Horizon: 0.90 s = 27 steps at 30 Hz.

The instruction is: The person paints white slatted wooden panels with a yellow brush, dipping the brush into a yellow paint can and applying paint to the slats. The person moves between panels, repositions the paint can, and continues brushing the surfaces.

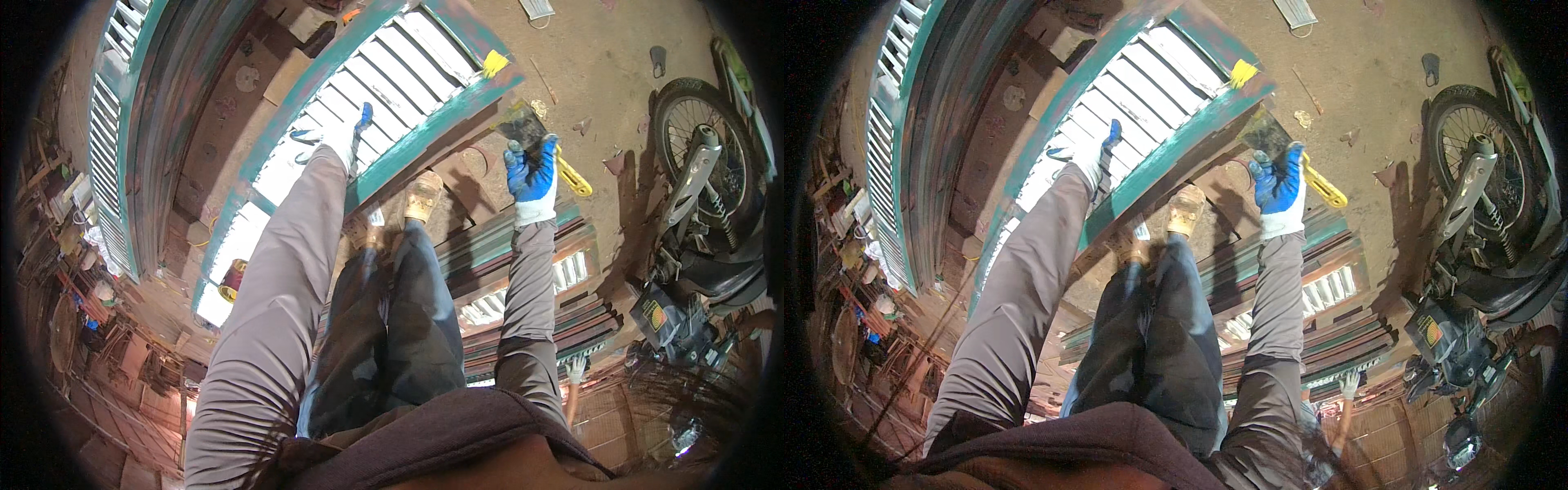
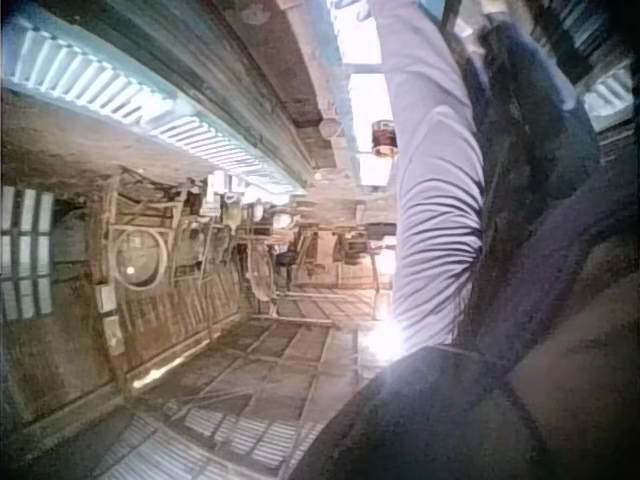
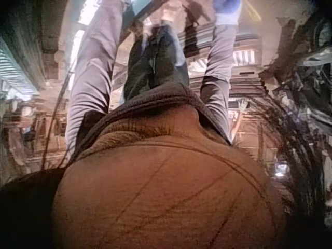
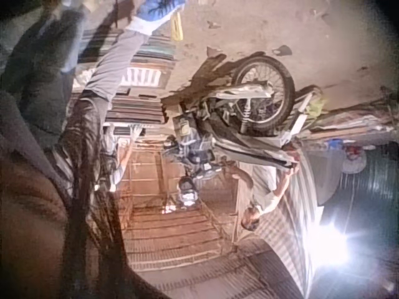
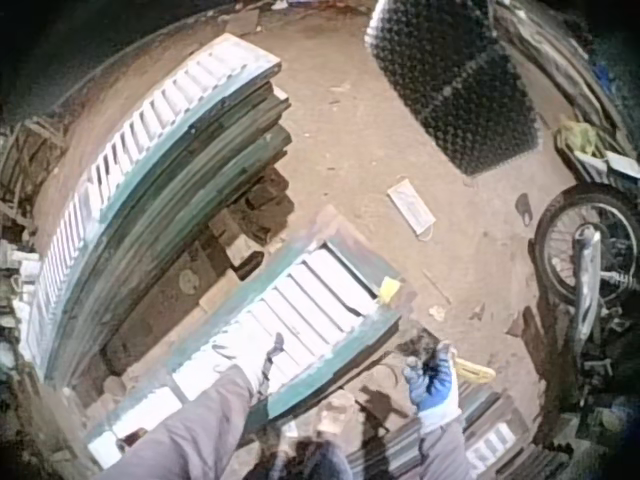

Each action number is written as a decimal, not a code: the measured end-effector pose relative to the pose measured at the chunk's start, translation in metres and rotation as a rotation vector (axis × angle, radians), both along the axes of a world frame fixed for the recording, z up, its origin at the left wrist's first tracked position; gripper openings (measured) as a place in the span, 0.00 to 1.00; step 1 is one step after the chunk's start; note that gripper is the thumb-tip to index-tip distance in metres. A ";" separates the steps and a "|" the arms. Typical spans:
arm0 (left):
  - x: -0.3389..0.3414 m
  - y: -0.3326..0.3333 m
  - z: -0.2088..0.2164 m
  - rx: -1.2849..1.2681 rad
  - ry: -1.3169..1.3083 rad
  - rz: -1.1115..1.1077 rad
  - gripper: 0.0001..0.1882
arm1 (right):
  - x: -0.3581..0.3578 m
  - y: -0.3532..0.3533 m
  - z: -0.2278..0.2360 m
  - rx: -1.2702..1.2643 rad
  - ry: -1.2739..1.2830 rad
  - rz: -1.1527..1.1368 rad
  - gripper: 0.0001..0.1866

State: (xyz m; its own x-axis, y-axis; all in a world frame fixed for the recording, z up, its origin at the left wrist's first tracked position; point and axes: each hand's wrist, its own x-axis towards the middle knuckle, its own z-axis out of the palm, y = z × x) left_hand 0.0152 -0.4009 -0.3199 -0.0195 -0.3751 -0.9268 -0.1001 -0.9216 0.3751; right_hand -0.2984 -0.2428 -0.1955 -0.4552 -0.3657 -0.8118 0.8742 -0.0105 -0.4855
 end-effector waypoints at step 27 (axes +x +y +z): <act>0.011 0.019 -0.033 -0.065 -0.245 0.074 0.16 | -0.004 -0.031 0.027 0.203 0.724 0.239 0.11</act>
